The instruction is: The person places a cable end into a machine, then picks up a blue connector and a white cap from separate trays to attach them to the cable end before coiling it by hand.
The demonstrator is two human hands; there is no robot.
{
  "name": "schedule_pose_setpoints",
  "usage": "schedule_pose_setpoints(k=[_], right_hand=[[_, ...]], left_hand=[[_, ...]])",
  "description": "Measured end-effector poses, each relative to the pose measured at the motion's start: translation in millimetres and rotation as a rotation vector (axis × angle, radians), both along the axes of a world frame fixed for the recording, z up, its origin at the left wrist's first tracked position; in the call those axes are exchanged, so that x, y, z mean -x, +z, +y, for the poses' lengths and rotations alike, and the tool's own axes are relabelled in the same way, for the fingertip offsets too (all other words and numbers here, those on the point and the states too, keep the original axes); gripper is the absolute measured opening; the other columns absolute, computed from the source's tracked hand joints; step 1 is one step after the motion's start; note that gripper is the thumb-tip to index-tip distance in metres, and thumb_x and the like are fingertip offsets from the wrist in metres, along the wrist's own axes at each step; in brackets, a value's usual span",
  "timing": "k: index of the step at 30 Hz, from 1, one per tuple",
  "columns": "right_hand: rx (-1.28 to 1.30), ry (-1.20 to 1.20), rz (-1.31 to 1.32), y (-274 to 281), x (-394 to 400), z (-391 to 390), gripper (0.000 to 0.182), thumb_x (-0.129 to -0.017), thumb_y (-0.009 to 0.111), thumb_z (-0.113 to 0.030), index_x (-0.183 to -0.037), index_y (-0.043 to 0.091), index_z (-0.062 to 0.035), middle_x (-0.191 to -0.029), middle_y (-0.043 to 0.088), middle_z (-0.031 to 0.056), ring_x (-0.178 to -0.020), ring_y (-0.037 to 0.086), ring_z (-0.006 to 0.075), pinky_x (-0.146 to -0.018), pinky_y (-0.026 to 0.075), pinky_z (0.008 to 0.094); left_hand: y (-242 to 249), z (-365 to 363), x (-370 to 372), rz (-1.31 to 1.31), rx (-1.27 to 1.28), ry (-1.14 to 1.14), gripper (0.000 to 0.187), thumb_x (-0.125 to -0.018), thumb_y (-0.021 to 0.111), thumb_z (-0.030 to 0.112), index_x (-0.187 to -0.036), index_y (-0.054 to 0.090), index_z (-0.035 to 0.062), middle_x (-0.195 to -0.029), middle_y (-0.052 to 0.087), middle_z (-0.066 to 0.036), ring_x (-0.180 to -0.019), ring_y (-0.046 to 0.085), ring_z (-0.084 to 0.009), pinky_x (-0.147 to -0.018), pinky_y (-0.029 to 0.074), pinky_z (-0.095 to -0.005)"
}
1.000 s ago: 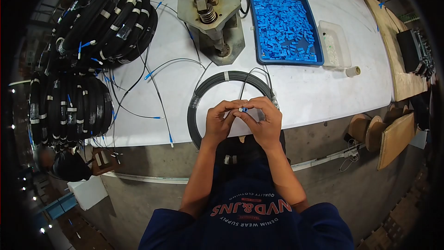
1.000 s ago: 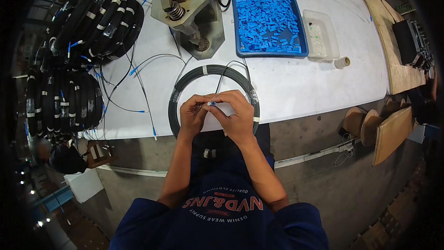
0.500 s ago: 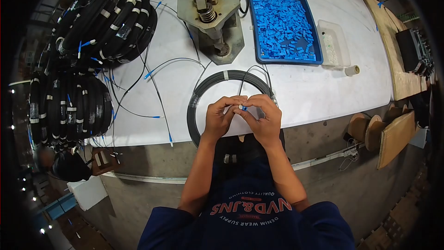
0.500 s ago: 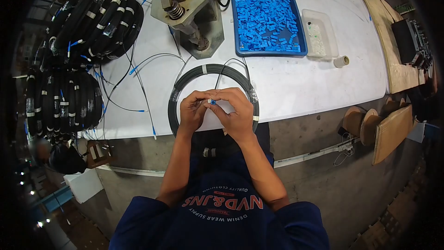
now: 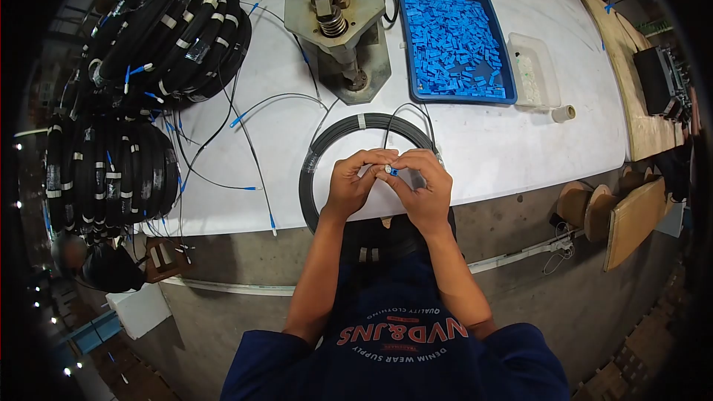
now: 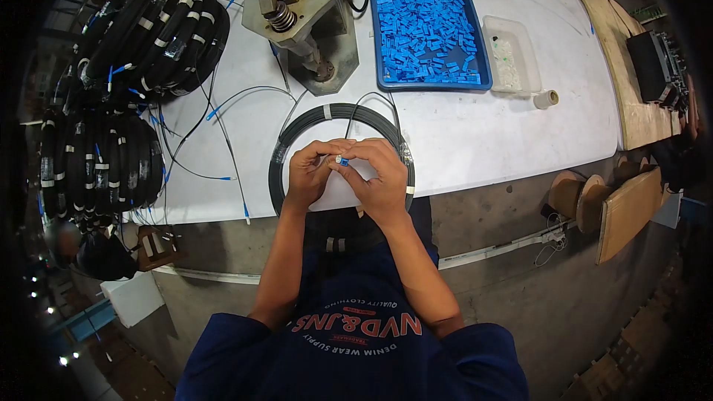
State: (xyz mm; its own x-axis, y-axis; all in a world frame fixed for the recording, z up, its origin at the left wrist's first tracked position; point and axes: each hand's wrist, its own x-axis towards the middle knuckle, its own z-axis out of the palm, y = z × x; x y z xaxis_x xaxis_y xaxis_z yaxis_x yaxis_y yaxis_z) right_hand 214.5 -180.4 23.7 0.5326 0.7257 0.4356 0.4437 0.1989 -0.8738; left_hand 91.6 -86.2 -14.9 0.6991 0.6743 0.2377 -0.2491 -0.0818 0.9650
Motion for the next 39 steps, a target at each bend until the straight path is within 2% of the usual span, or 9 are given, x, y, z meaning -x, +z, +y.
schedule_pose_setpoints(k=[12, 20, 30, 36, 39], right_hand=[[0.03, -0.019, -0.053, -1.2, -1.6, 2.4, 0.027, -0.069, 0.086, -0.003, -0.089, 0.068, -0.0062, -0.089, 0.07, 0.0064, -0.085, 0.066, 0.0242, -0.075, 0.051, 0.0329], [0.014, -0.026, -0.015, 7.5, -0.7, -1.2, 0.028, -0.068, 0.086, -0.004, -0.088, 0.068, -0.0057, -0.088, 0.07, 0.0077, -0.085, 0.066, 0.0251, -0.076, 0.052, 0.0336], [-0.024, -0.012, -0.066, 10.4, -0.8, 4.0, 0.027, -0.068, 0.086, -0.004, -0.088, 0.068, -0.0054, -0.087, 0.07, 0.008, -0.085, 0.067, 0.0257, -0.076, 0.052, 0.0339], [-0.003, -0.007, -0.061, 7.7, -1.6, 2.6, 0.024, -0.07, 0.085, -0.004, -0.089, 0.068, -0.004, -0.088, 0.07, 0.0083, -0.084, 0.067, 0.0261, -0.075, 0.052, 0.0334], [-0.001, -0.021, -0.025, 8.0, -2.4, 1.7, 0.023, -0.073, 0.084, -0.004, -0.089, 0.068, -0.0033, -0.088, 0.07, 0.009, -0.083, 0.067, 0.0252, -0.073, 0.052, 0.0325]], left_hand=[[-7.9, 7.5, 1.1, 0.025, 0.011, -0.034, 0.01, -0.095, 0.057, -0.004, -0.1, 0.066, -0.0037, -0.111, 0.071, -0.019, -0.109, 0.067, -0.027, -0.097, 0.053, -0.0368], [-6.0, 7.5, 3.1, 0.121, -0.007, 0.015, 0.008, -0.096, 0.06, 0.002, -0.1, 0.066, -0.002, -0.11, 0.072, -0.016, -0.108, 0.068, -0.0252, -0.096, 0.053, -0.0345], [-5.1, 4.5, 3.6, 0.131, -0.067, 0.022, 0.009, -0.093, 0.06, -0.003, -0.1, 0.066, -0.0029, -0.112, 0.072, -0.016, -0.106, 0.069, -0.0249, -0.094, 0.053, -0.0342], [6.8, -3.3, 0.5, 0.041, 0.0, 0.023, 0.009, -0.093, 0.063, 0.0, -0.101, 0.067, -0.0025, -0.105, 0.073, -0.014, -0.1, 0.07, -0.0207, -0.09, 0.055, -0.0316], [6.5, -6.9, -1.0, 0.143, 0.019, 0.066, 0.01, -0.092, 0.067, 0.004, -0.101, 0.068, -0.0011, -0.098, 0.074, -0.011, -0.094, 0.07, -0.0176, -0.086, 0.054, -0.0294]])
